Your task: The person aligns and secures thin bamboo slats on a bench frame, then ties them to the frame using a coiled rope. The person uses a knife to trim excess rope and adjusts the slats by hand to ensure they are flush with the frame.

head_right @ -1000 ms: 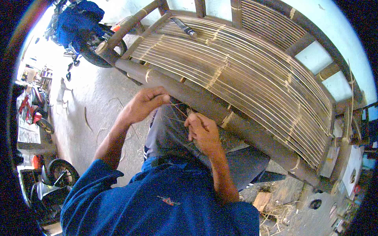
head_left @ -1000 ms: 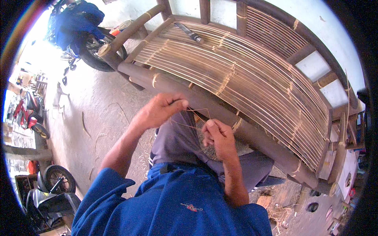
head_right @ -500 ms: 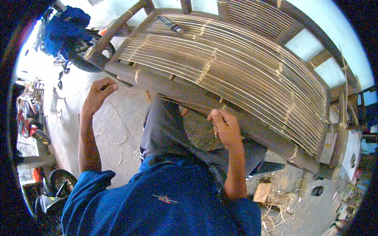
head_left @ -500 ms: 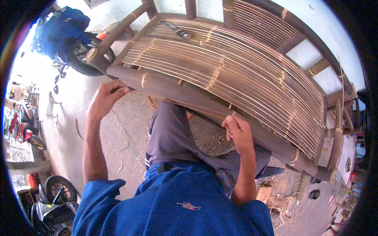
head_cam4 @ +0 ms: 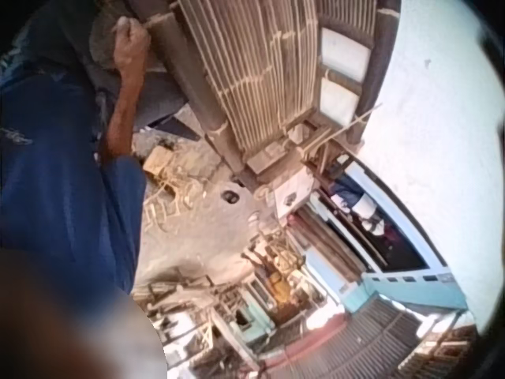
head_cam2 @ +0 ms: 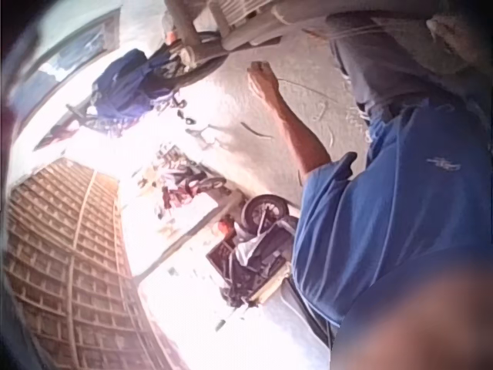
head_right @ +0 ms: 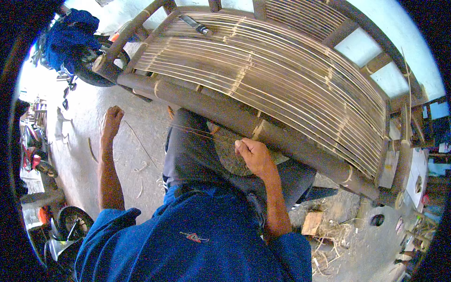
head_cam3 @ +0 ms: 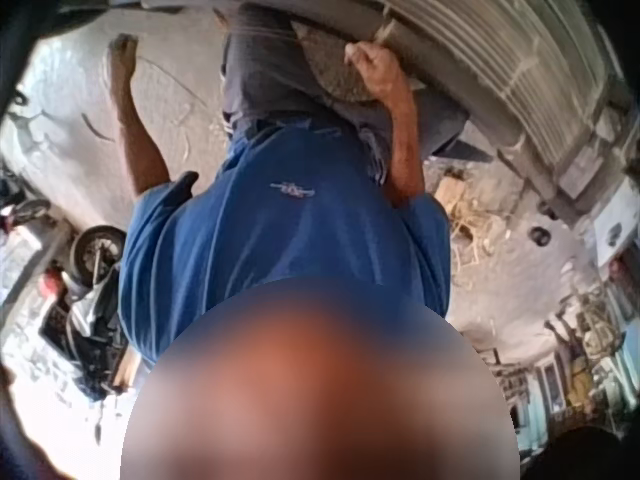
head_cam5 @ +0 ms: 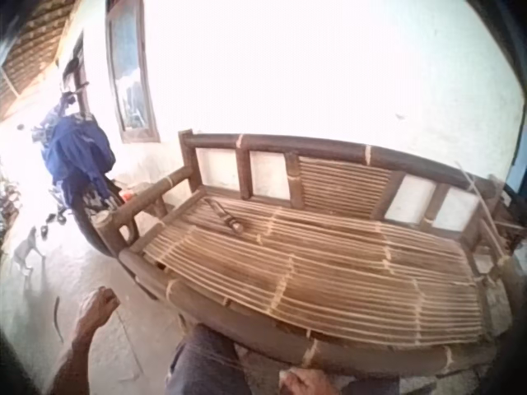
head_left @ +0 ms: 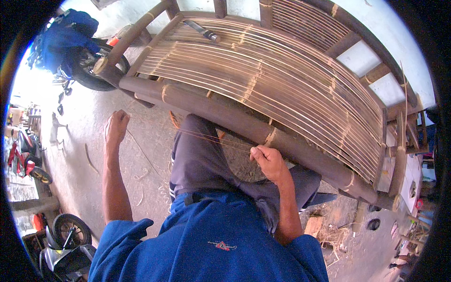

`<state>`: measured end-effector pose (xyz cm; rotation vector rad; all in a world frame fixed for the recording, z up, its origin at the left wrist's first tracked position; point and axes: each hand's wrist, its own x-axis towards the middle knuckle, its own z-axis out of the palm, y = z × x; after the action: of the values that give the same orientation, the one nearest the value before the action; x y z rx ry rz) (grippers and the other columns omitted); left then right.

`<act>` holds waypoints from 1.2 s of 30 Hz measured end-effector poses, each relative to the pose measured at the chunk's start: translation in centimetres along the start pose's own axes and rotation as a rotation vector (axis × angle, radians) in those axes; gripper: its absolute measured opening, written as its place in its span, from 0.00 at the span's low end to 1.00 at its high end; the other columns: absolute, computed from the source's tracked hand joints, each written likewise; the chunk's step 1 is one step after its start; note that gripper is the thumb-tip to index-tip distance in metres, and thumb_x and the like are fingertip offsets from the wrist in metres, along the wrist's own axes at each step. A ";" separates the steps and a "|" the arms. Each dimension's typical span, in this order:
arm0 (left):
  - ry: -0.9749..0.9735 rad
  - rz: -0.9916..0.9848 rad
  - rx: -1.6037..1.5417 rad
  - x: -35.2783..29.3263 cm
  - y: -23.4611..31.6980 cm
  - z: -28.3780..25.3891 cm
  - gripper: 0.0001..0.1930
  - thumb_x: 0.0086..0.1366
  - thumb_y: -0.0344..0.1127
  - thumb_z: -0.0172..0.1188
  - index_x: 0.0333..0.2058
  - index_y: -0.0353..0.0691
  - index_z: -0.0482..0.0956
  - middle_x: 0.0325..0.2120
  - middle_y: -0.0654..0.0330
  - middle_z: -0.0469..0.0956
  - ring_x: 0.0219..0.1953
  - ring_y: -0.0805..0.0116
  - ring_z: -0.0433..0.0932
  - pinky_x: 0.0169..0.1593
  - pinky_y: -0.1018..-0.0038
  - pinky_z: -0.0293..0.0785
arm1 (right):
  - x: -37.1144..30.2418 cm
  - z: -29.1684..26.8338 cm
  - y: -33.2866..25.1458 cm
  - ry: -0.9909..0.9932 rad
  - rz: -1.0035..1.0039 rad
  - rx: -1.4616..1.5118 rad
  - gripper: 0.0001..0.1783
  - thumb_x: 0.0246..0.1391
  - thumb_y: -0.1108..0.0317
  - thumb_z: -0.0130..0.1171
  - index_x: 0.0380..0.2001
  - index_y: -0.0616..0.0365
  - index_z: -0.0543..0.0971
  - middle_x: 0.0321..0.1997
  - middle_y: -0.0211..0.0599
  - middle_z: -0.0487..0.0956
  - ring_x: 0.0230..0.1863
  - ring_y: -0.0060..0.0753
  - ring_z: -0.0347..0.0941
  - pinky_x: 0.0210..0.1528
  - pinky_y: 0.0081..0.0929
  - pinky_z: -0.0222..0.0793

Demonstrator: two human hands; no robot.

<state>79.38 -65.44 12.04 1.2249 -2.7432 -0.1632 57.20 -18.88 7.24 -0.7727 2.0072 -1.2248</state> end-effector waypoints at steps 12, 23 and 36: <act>-0.445 0.676 -0.741 -9.2 24.6 3.6 0.18 0.68 0.45 0.64 0.50 0.39 0.80 0.48 0.48 0.82 0.52 0.54 0.80 0.54 0.62 0.75 | 3.6 3.0 -0.8 -0.208 0.050 0.300 0.26 0.71 0.45 0.53 0.32 0.58 0.82 0.20 0.19 0.69 0.22 0.16 0.62 0.23 0.24 0.59; -0.868 0.449 -0.803 -10.4 23.6 5.2 0.18 0.71 0.46 0.59 0.39 0.34 0.80 0.25 0.51 0.78 0.30 0.61 0.76 0.40 0.63 0.73 | 1.7 3.8 0.8 -0.200 0.162 0.458 0.25 0.68 0.46 0.57 0.31 0.58 0.82 0.19 0.18 0.66 0.19 0.15 0.60 0.20 0.21 0.57; -0.657 0.292 -0.810 -8.6 20.1 6.6 0.15 0.69 0.43 0.61 0.40 0.35 0.83 0.27 0.60 0.81 0.33 0.73 0.77 0.41 0.70 0.73 | 0.6 2.0 3.5 0.035 0.112 0.250 0.17 0.70 0.55 0.56 0.37 0.59 0.83 0.21 0.21 0.70 0.21 0.15 0.64 0.24 0.22 0.63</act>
<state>69.21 -45.39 7.93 0.5864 -2.7381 -1.6867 57.84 -19.02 3.23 -0.5139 1.8518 -1.3977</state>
